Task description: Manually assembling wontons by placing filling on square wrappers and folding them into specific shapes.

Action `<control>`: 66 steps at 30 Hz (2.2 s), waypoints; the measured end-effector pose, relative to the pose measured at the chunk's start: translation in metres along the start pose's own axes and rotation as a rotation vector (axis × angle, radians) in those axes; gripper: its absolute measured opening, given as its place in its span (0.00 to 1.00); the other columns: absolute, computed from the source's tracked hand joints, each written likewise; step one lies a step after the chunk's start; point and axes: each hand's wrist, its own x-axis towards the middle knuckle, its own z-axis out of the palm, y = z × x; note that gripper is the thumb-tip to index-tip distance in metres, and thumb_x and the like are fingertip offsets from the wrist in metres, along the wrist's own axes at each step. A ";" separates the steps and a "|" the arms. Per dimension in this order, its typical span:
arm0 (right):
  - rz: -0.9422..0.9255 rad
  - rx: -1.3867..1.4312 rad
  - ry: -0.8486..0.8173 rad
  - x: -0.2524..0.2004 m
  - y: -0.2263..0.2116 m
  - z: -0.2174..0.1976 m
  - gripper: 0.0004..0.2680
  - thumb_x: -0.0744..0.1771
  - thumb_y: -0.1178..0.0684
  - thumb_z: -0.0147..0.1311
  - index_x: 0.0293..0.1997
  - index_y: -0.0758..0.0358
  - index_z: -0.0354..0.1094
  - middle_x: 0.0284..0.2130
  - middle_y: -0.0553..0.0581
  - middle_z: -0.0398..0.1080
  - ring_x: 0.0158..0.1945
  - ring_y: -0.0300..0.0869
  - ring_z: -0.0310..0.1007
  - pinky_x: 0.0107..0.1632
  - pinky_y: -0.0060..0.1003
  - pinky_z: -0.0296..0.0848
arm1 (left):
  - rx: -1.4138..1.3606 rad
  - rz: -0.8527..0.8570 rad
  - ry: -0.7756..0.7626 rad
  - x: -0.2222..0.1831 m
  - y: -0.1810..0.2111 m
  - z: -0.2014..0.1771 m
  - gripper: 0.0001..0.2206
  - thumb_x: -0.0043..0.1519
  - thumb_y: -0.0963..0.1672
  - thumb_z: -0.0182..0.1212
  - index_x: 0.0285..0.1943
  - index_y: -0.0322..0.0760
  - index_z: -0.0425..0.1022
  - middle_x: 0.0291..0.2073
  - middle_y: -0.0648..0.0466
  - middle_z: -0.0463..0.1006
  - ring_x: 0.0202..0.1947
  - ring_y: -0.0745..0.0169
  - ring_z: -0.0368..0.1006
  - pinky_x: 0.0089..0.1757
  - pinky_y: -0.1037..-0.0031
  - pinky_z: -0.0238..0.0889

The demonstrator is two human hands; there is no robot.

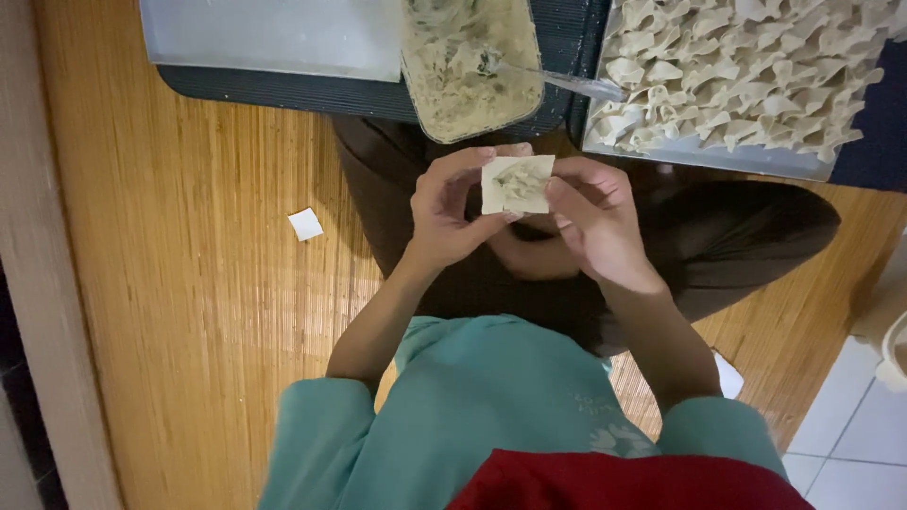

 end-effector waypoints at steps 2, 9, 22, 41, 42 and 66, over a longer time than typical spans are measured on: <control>0.003 0.038 0.015 -0.002 0.013 -0.017 0.05 0.69 0.67 0.51 0.44 0.72 0.75 0.29 0.56 0.72 0.34 0.33 0.72 0.38 0.25 0.67 | 0.037 -0.013 0.004 0.003 0.005 0.005 0.31 0.53 0.37 0.80 0.65 0.24 0.68 0.53 0.38 0.80 0.55 0.46 0.79 0.52 0.58 0.74; 0.027 0.089 0.032 -0.001 0.024 -0.030 0.04 0.68 0.67 0.52 0.43 0.71 0.73 0.31 0.57 0.73 0.35 0.36 0.76 0.37 0.24 0.71 | 0.116 0.003 0.017 0.010 0.009 0.012 0.31 0.52 0.39 0.82 0.64 0.28 0.72 0.49 0.41 0.83 0.51 0.53 0.81 0.50 0.64 0.75; 0.129 0.373 -0.001 0.001 0.009 -0.015 0.03 0.69 0.66 0.48 0.40 0.71 0.68 0.31 0.62 0.71 0.36 0.42 0.79 0.36 0.23 0.75 | 0.388 0.218 -0.110 0.019 0.009 -0.004 0.25 0.53 0.38 0.79 0.58 0.30 0.72 0.49 0.36 0.81 0.45 0.38 0.82 0.45 0.53 0.77; -0.079 0.527 -0.011 -0.004 0.029 -0.008 0.04 0.69 0.61 0.50 0.46 0.70 0.67 0.38 0.68 0.73 0.44 0.51 0.80 0.47 0.42 0.81 | 0.508 0.420 -0.040 0.026 0.019 0.006 0.18 0.57 0.39 0.75 0.53 0.27 0.75 0.41 0.37 0.84 0.33 0.41 0.83 0.35 0.59 0.77; -0.100 0.571 -0.023 -0.005 0.024 0.000 0.04 0.69 0.60 0.52 0.46 0.70 0.66 0.39 0.69 0.74 0.45 0.53 0.80 0.47 0.45 0.82 | 0.536 0.435 -0.050 0.027 0.021 0.007 0.18 0.56 0.38 0.76 0.53 0.27 0.75 0.40 0.37 0.84 0.32 0.40 0.82 0.34 0.59 0.77; -0.220 0.396 0.013 -0.012 0.034 -0.005 0.05 0.71 0.60 0.48 0.46 0.72 0.68 0.40 0.70 0.73 0.47 0.52 0.79 0.51 0.47 0.79 | 0.665 0.679 -0.124 0.043 0.035 0.017 0.14 0.54 0.33 0.73 0.47 0.22 0.77 0.37 0.34 0.83 0.31 0.42 0.83 0.33 0.59 0.79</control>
